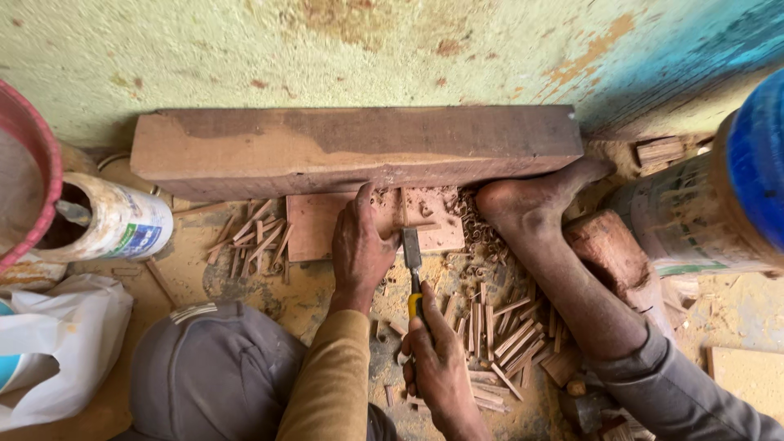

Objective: The person sits on the floor and uses a chisel to carve small wooden pieces. They hold the wood steady with their left hand and strike the chisel with their right hand, creating small shavings. The person occasionally uses their bare feet to help stabilize the wood against a larger block.

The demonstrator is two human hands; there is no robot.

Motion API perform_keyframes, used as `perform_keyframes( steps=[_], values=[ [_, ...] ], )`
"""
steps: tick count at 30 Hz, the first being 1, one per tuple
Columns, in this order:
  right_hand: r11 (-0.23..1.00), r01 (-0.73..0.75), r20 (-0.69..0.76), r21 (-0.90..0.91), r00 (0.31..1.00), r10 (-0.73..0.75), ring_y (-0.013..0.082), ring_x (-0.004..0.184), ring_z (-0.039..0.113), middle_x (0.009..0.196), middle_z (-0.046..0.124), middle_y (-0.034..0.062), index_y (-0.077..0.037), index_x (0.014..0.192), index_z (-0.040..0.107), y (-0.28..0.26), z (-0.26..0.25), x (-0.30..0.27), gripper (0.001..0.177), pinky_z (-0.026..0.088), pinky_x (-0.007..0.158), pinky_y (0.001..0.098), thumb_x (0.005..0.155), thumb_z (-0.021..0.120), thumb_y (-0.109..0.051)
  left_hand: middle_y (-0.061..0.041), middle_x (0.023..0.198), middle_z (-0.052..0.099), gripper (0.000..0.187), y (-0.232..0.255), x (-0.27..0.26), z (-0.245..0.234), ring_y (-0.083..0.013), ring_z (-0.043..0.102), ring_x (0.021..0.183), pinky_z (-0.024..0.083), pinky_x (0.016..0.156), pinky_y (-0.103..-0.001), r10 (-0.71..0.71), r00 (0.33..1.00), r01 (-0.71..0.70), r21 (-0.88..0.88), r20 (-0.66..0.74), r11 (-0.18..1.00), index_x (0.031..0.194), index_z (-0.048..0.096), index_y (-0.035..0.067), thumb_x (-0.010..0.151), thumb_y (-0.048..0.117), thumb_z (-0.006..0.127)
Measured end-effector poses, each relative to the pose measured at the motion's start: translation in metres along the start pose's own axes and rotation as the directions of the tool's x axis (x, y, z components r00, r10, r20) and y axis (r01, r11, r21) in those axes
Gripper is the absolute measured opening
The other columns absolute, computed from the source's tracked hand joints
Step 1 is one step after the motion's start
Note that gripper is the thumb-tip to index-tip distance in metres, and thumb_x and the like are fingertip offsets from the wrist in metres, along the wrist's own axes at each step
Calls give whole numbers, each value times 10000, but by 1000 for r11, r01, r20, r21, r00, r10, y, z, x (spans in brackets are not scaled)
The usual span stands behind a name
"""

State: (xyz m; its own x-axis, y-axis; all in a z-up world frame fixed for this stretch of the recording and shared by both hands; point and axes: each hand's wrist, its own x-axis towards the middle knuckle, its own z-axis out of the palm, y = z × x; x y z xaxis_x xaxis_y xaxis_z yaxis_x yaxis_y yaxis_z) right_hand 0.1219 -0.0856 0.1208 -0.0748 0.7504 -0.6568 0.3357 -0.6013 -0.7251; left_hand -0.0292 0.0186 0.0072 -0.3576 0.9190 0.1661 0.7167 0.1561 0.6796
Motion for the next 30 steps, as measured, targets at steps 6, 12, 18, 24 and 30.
perform_keyframes(
  steps=[6, 12, 18, 24, 30],
  values=[
    [991, 112, -16, -75, 993, -113, 101, 430, 483, 651, 575, 38, -214, 1661, 274, 4, 6, 22, 641, 433, 368, 280, 1039, 422, -271, -208, 1220, 639, 1006, 0, -3, 0, -327, 632, 1148, 489, 1057, -447, 11, 1000, -10, 13, -8, 1000, 1535, 302, 58, 824, 512, 850],
    [978, 143, -4, -153, 989, -146, 110, 404, 473, 642, 593, 40, -212, 1660, 286, 1, 5, 28, 628, 438, 331, 285, 1044, 375, -298, -217, 1237, 637, 1009, 0, -5, -3, -326, 634, 1156, 506, 1031, -436, -35, 999, 36, -24, 35, 999, 1550, 292, 58, 834, 530, 825],
    [958, 213, -33, -190, 974, -223, 97, 404, 450, 650, 587, 43, -168, 1616, 321, 9, 14, 49, 576, 430, 317, 284, 1053, 368, -278, -231, 1260, 637, 1002, -3, -2, 1, -334, 633, 1159, 504, 1042, -445, -6, 1000, 6, -27, -12, 1000, 1544, 312, 31, 822, 480, 841],
    [948, 253, -10, -192, 966, -260, 102, 409, 456, 628, 587, 25, -157, 1609, 341, 14, 7, 54, 563, 419, 320, 276, 1056, 388, -255, -210, 1238, 663, 1039, -5, -4, 3, -318, 647, 1142, 507, 1032, -428, -22, 1000, 21, -77, -4, 997, 1565, 286, 10, 816, 470, 840],
    [949, 294, -3, -118, 955, -297, 93, 437, 483, 618, 567, 37, -170, 1600, 363, -3, 13, 72, 564, 427, 362, 259, 1042, 441, -197, -191, 1203, 672, 935, -3, -5, -1, -304, 658, 1132, 512, 1051, -440, -29, 1000, 29, -77, 0, 997, 1534, 369, 12, 857, 470, 824]
  ],
)
